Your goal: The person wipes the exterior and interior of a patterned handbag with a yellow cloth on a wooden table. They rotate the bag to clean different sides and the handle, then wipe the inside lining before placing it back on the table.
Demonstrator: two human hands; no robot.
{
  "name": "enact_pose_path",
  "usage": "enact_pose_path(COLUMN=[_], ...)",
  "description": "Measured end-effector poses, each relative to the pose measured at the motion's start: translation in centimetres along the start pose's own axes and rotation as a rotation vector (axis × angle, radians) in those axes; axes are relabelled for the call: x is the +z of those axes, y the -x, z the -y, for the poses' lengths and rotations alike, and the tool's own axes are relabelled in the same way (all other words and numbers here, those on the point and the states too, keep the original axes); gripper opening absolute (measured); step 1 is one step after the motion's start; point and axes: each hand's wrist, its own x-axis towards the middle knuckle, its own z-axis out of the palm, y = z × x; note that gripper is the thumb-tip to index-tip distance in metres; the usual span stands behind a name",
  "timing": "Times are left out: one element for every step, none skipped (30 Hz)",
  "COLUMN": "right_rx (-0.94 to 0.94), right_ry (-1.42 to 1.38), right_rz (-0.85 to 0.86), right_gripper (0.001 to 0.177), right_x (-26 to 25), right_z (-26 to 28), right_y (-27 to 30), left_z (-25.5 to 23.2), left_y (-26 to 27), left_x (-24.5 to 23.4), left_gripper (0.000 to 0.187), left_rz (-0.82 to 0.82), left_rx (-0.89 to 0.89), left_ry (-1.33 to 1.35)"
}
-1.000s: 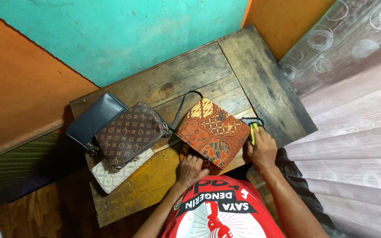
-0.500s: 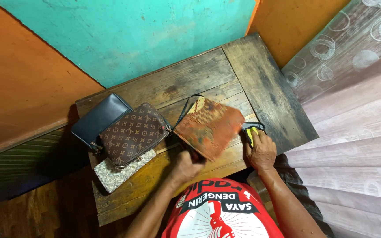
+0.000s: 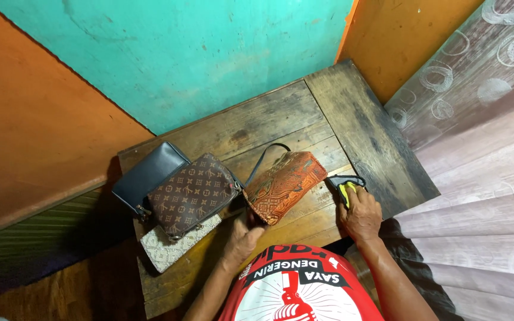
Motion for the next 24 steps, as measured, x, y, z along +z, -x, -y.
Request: enact_pose_path(right_rx=[-0.004, -0.009, -0.006, 0.004, 0.014, 0.008, 0.021, 0.033, 0.027, 0.031, 0.035, 0.033, 0.101, 0.164, 0.155, 0.443, 0.732, 0.720, 0.668, 0.620, 0.617, 0.371, 0.125, 0.128], right_ry=[0.008, 0.017, 0.017, 0.012, 0.007, 0.007, 0.018, 0.029, 0.028, 0.038, 0.047, 0.053, -0.023, -0.098, -0.091, -0.381, -0.672, -0.663, -0.841, -1.018, -1.014, -1.004, -0.986, -0.986], right_rz=[0.014, 0.028, 0.024, 0.045, 0.066, 0.061, 0.072, 0.083, 0.079, 0.094, 0.109, 0.111, 0.171, 0.234, 0.239, 0.323, 0.404, 0.421, 0.262, 0.092, 0.106, 0.055, 0.006, 0.005], right_gripper=[0.058, 0.059, 0.059, 0.059, 0.059, 0.059, 0.059, 0.059, 0.059, 0.058, 0.058, 0.058, 0.057, 0.056, 0.056, 0.051, 0.048, 0.048, 0.034, 0.021, 0.021, 0.023, 0.031, 0.031], right_x=[0.1, 0.2, 0.1, 0.1, 0.0, 0.1, 0.2, 0.3, 0.6, 0.9, 1.2, 1.7, 2.3, 2.7, -0.3, -3.3, -6.2, -8.1, -10.0, -11.9, -13.6, -15.4, -17.2, -16.6], right_z=[0.0, -0.1, 0.2, 0.4, 0.6, 0.6, 0.7, 0.9, 1.1, 1.0, 1.0, 0.7, 0.6, 0.2, 1.8, 3.3, 5.0, 6.2, 7.4, 8.7, 9.9, 11.1, 12.3, 12.9], right_y=[0.0, -0.1, -0.2, -0.4, -0.6, -0.8, -0.9, -1.1, -1.2, -1.2, -1.3, -1.4, -1.6, -1.8, -3.6, -5.5, -7.3, -8.5, -9.6, -10.5, -11.2, -11.9, -12.6, -12.6], left_z=[-0.5, -1.0, -1.1, -1.3, -1.5, -2.7, -3.8, -4.8, -3.6, -2.6, -1.5, -3.1, -4.7, -6.3, -6.3, -6.3, -6.3, -6.3, -6.5, -6.5, -6.3, -6.0, -5.7, -5.3], left_y=[-0.8, -1.6, -2.3, -3.0, -3.6, -4.7, -5.7, -6.6, -6.2, -5.8, -5.5, -7.2, -8.8, -10.3, -10.5, -10.5, -10.6, -10.8, -11.1, -11.3, -11.0, -10.9, -10.7, -10.3], left_x=[-1.5, -2.9, -4.2, -5.5, -6.7, -8.6, -10.5, -12.5, -11.4, -10.2, -9.0, -12.1, -15.3, -18.4, -18.7, -18.9, -19.1, -19.5, -19.9, -20.2, -19.5, -18.8, -18.1, -15.7], left_gripper=[0.015, 0.014, 0.014, 0.020, 0.027, 0.027, 0.028, 0.035, 0.035, 0.024, 0.022, 0.022, 0.009, 0.027, 0.027, 0.024, 0.022, 0.022, 0.034, 0.047, 0.047, 0.047, 0.048, 0.048], left_rz=[-0.107, -0.215, -0.216, -0.230, -0.244, -0.251, -0.134, 0.002, -0.006, -0.105, -0.193, -0.195, -0.146, -0.088, -0.094, -0.047, 0.001, -0.010, -0.030, -0.043, -0.047, -0.036, -0.025, -0.022], left_rx=[0.027, 0.054, 0.059, 0.074, 0.088, 0.087, -0.355, -0.807, -0.807, -0.359, 0.073, 0.072, -0.290, -0.673, -0.678, -0.748, -0.817, -0.835, -0.775, -0.710, -0.722, -0.726, -0.730, -0.730], left_ry=[0.085, 0.171, 0.169, 0.236, 0.302, 0.299, 0.736, 1.160, 1.160, 0.842, 0.501, 0.507, 0.920, 1.321, 1.331, 1.289, 1.247, 1.255, 1.276, 1.292, 1.296, 1.250, 1.204, 1.203])
